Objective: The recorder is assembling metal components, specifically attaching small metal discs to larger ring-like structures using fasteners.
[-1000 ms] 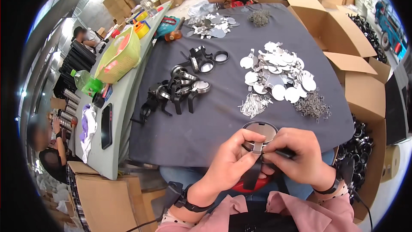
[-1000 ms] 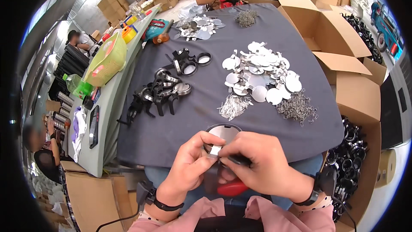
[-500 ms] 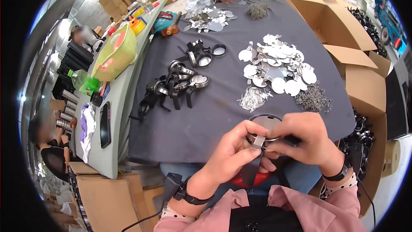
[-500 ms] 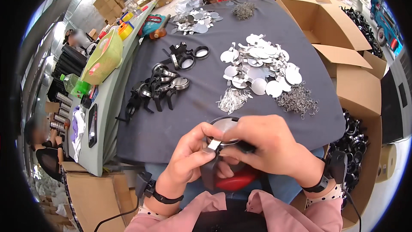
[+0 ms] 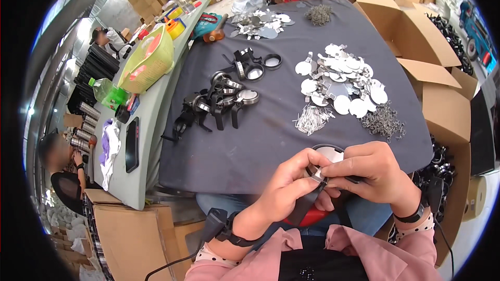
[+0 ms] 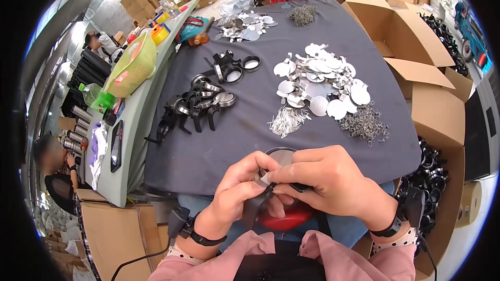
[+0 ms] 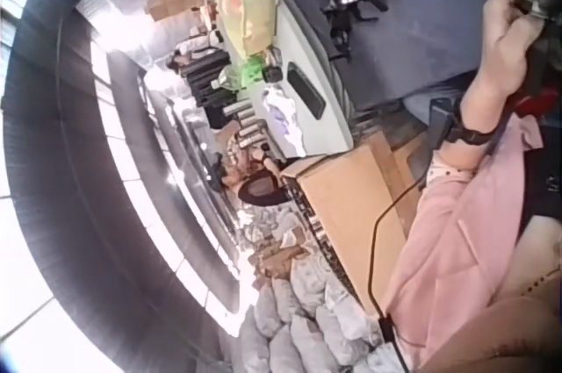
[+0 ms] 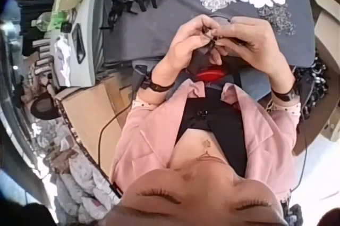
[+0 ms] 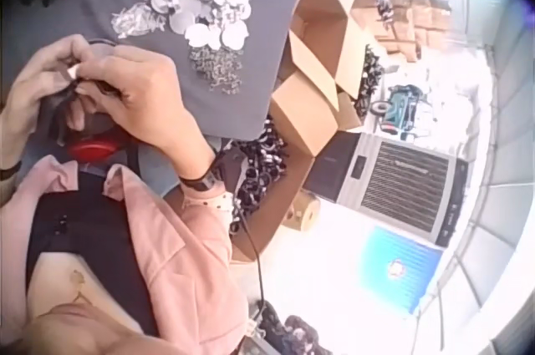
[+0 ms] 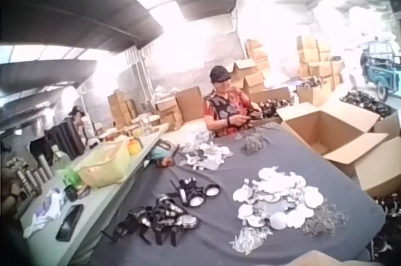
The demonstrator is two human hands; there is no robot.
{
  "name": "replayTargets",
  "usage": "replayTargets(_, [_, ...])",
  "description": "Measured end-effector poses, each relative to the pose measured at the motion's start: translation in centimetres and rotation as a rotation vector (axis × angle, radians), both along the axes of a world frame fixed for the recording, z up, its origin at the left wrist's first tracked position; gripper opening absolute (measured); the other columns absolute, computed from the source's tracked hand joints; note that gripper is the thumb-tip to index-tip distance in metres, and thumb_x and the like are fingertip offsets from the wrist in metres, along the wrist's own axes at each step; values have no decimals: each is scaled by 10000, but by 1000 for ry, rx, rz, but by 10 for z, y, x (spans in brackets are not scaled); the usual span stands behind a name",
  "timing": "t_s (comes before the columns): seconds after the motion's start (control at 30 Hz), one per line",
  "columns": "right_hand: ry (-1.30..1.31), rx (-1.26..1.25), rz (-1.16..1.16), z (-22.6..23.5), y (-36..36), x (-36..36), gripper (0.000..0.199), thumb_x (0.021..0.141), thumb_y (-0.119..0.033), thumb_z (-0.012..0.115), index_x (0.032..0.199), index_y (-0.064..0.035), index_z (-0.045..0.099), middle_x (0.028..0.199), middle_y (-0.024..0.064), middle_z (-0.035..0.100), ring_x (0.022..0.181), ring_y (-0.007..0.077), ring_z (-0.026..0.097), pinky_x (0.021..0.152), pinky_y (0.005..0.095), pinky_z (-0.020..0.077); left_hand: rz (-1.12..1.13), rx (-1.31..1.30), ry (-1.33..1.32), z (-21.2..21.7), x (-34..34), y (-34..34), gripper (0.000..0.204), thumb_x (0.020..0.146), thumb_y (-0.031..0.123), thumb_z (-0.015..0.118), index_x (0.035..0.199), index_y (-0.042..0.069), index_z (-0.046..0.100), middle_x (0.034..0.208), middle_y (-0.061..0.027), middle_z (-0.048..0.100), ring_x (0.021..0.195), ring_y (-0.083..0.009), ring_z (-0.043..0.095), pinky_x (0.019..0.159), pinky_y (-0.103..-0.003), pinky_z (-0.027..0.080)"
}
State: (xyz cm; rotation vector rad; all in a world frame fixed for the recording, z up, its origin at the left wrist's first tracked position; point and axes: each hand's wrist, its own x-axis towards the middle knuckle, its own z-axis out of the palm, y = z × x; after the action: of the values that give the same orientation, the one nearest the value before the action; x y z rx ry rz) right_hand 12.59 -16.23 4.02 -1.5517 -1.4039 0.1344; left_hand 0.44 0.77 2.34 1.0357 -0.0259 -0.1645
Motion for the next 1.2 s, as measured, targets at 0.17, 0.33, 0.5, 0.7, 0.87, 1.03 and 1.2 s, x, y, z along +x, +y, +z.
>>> replayTargets(0.17, [-24,9,10,1,1,0,282,683,-25,779,949,-96,724,627,58,582,522,226,569,471,307,413,28,58,2,2,1,-3,263,878,67,392,1120,-21,446,908,-157,643,669,-181,658,594,-269,520])
replayTargets(0.33, [-72,-22,40,1,5,-1,322,702,-33,743,1010,-108,685,711,51,618,582,246,598,500,327,466,29,148,76,8,0,0,291,861,88,385,1127,-10,453,900,-144,642,648,-162,647,546,-238,476])
replayTargets(0.5, [-72,-105,45,-4,6,0,362,739,-52,714,1090,-115,652,765,70,646,633,272,622,539,344,492,-15,259,48,-1,0,4,569,764,232,559,1257,-14,418,898,-157,651,622,-159,640,515,-234,485])
replayTargets(0.7, [-38,-372,116,-44,6,9,315,820,-113,665,1130,-82,623,839,122,670,732,323,647,638,396,511,12,810,-37,-28,0,11,571,852,205,606,1331,-17,391,915,-174,664,751,-229,681,619,-317,535])
replayTargets(0.87, [197,-311,-65,-116,7,1,291,838,-124,653,1119,-59,615,910,167,675,793,343,654,675,402,513,2,1291,21,-66,8,13,466,879,262,643,1205,-43,510,885,-253,654,817,-399,654,738,-419,509])
replayTargets(1.03, [323,-472,-150,-106,4,2,213,845,-109,650,989,0,538,776,180,631,700,372,619,635,430,491,16,1288,98,-72,13,20,395,874,282,653,1073,-47,569,774,-232,652,760,-401,648,678,-409,512])
replayTargets(1.2, [-121,-331,15,-114,-2,8,181,790,-49,628,935,-14,524,820,136,559,693,329,573,609,411,481,17,1284,90,-70,16,19,327,857,258,667,974,-34,577,716,-221,632,691,-398,636,619,-414,499])
